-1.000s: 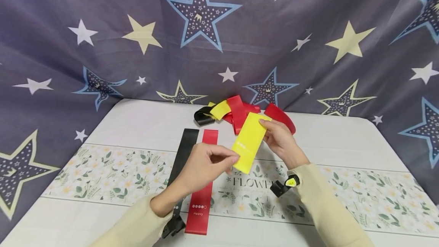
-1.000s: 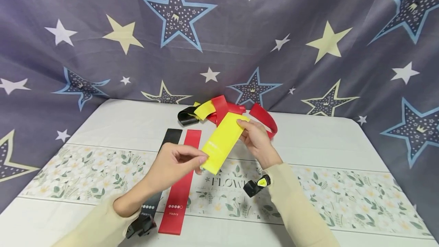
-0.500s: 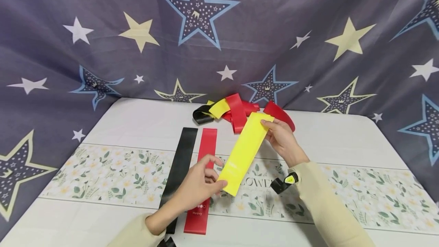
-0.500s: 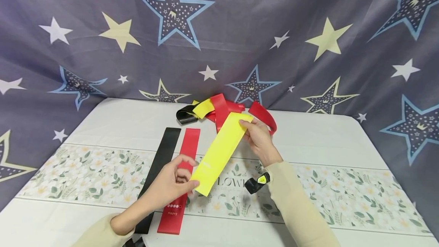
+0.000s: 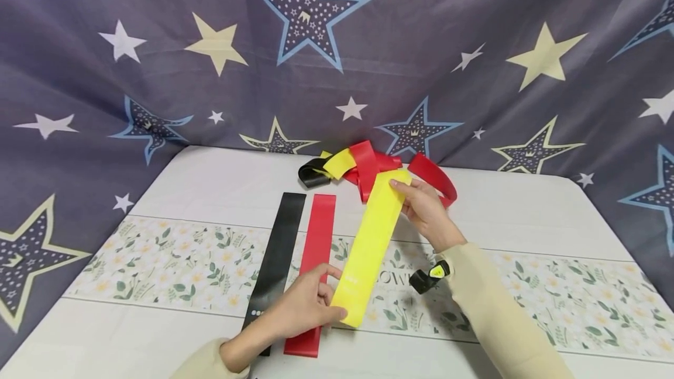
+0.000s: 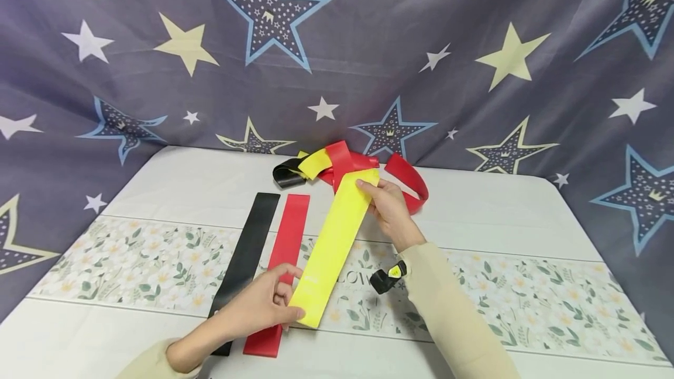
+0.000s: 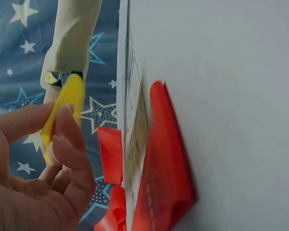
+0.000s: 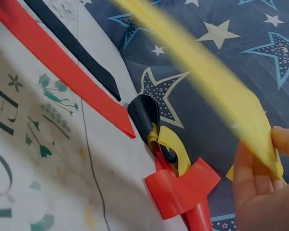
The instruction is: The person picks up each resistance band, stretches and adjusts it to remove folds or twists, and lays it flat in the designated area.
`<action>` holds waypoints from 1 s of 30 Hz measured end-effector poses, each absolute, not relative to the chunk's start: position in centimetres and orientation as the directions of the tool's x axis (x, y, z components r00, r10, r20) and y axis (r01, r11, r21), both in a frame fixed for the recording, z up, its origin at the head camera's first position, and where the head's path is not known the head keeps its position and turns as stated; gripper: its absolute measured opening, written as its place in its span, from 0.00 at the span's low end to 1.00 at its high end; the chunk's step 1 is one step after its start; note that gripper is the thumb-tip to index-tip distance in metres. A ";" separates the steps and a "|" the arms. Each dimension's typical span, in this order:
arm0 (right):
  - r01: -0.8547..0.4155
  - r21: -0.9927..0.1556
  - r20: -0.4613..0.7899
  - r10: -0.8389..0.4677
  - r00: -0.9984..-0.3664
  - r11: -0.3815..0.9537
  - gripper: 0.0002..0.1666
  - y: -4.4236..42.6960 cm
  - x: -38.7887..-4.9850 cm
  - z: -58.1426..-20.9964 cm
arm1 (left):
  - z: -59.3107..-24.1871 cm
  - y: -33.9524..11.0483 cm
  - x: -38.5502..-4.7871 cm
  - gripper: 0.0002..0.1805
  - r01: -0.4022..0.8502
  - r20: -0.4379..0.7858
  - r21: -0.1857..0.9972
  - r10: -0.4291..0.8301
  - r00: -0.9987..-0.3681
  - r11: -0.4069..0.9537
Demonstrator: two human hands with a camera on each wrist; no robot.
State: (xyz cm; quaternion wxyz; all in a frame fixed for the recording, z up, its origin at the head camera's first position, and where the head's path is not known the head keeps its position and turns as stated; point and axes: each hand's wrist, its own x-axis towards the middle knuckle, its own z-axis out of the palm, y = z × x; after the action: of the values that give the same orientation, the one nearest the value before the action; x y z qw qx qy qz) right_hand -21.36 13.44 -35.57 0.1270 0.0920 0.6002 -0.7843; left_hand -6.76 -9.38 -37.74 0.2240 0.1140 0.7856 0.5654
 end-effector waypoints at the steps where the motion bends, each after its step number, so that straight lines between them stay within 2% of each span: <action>1: 0.312 -0.922 -0.296 -0.099 -0.950 -0.230 0.30 13.2 -21.4 -35.7 | -37.8 -9.4 -6.6 0.31 -0.077 -0.233 0.935 0.437 -0.869 0.346; 6: 0.324 -0.936 -0.307 -0.133 -0.942 -0.139 0.28 11.9 -21.8 -36.2 | -38.3 -9.6 -5.8 0.36 -0.092 -0.281 0.914 0.454 -0.846 0.394; 15: 0.324 -0.946 -0.316 -0.268 -0.910 0.017 0.30 9.1 -22.6 -38.2 | -38.8 -10.1 -4.9 0.39 -0.172 -0.361 0.904 0.484 -0.797 0.391; 19: 0.311 -0.950 -0.304 -0.305 -0.903 0.027 0.30 7.9 -23.0 -39.3 | -38.8 -10.3 -4.7 0.43 -0.174 -0.383 0.886 0.468 -0.797 0.429; 24: 0.335 -0.942 -0.319 -0.301 -0.899 -0.002 0.29 6.3 -23.5 -40.4 | -38.9 -10.3 -4.5 0.48 -0.227 -0.429 0.872 0.455 -0.780 0.433; 30: 0.333 -0.939 -0.343 -0.224 -0.912 0.081 0.35 5.7 -24.0 -41.1 | -38.9 -10.1 -4.4 0.44 -0.248 -0.425 0.885 0.467 -0.775 0.395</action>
State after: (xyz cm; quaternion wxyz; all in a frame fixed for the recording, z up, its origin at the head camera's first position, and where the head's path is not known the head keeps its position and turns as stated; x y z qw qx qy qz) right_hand -24.04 5.74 -41.06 0.2058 0.0389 0.7058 -0.6768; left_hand -4.42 -10.06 -38.93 0.3276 0.0713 0.7681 0.5455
